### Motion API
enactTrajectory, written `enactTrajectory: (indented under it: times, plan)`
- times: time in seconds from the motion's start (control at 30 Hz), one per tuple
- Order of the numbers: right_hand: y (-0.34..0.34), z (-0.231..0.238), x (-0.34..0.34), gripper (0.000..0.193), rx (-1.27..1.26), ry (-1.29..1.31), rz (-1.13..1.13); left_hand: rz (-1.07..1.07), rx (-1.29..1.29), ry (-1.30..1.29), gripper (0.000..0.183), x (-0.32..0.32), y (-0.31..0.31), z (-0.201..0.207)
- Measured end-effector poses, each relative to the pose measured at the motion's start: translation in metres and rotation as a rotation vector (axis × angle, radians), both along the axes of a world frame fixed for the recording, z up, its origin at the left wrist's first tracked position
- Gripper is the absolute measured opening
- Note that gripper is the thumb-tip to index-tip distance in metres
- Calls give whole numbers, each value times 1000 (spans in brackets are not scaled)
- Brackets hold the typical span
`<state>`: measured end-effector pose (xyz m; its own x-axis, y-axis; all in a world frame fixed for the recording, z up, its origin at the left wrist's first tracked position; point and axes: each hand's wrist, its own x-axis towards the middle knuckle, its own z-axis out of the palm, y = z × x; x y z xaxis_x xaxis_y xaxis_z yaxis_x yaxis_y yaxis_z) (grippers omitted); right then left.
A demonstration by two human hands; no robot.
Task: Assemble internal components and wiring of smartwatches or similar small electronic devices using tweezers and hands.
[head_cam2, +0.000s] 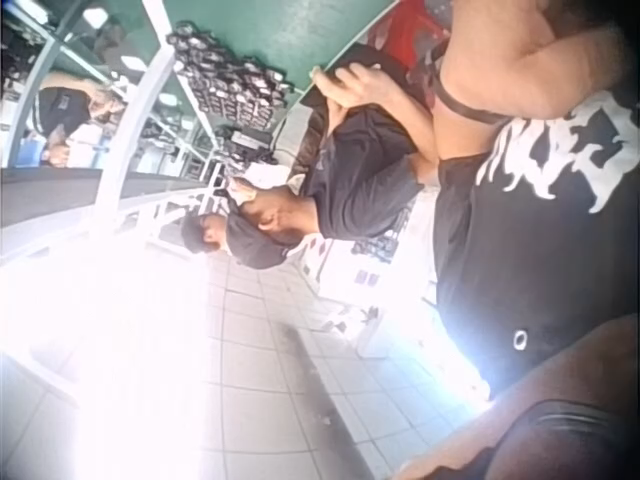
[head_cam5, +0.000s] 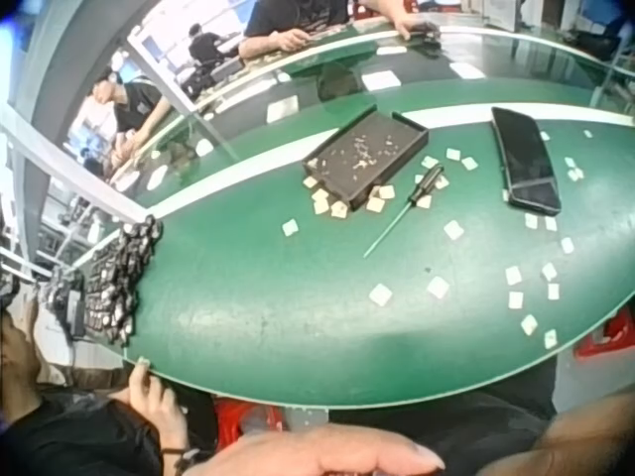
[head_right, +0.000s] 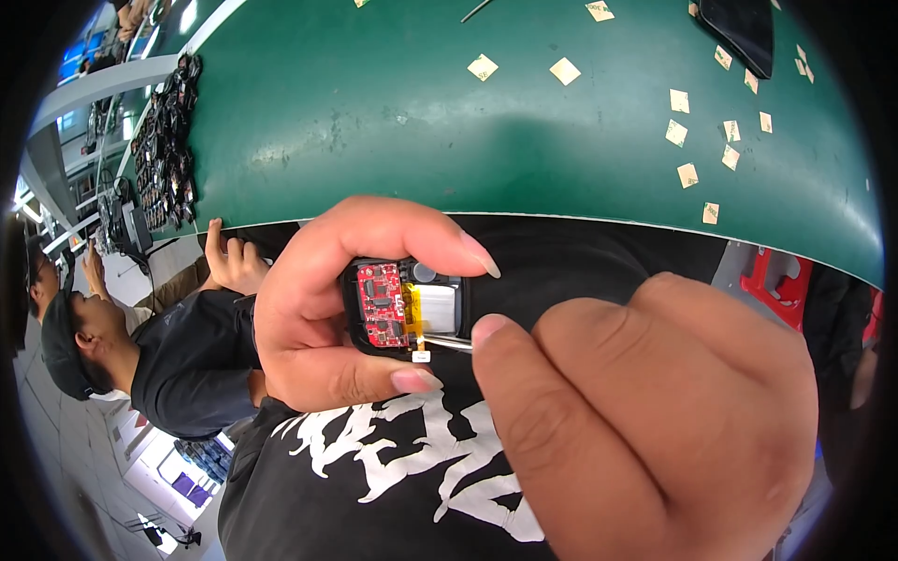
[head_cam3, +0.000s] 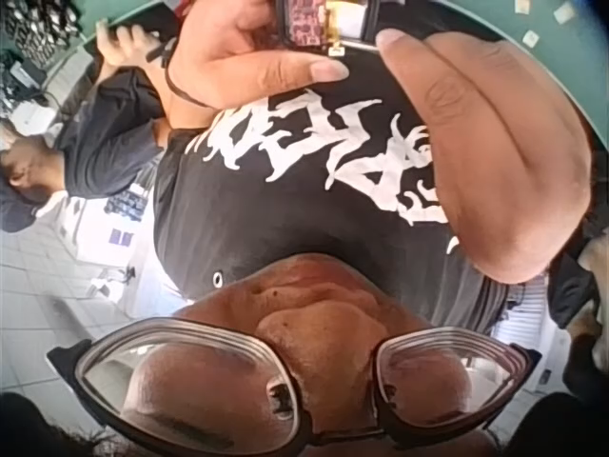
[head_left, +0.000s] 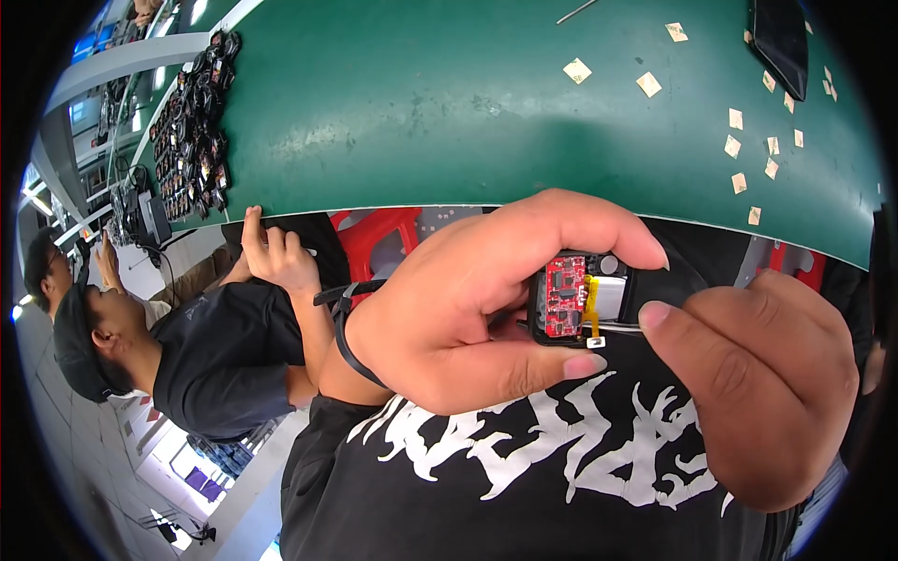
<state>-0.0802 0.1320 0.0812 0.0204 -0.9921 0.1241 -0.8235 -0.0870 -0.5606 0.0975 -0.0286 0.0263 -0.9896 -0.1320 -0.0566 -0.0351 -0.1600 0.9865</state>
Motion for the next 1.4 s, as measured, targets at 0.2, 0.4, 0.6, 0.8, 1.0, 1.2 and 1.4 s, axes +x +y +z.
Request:
enactTrajectory:
  times: [0.2,0.4,0.6,0.8,1.0,1.2,1.4]
  plan:
    - [3,2,4,34,-105,-49,-33,3,-76,157,62,-7,2,-4]
    - [3,-5,6,32,-100,-122,-13,-7,-177,154,63,-3,-2,-3]
    - [4,-2,7,33,-128,-104,-12,-7,-170,197,61,-5,-2,-6]
    - [0,-1,4,34,-124,-101,35,-9,-142,201,61,-3,-2,-6]
    - [4,8,7,37,-113,22,50,-92,-115,196,62,-9,-7,-5]
    - [-5,6,5,37,-82,99,121,-80,-108,127,62,-5,-7,-2]
    - [6,-6,-6,39,-154,-32,-8,-79,-119,123,59,-1,-8,-6]
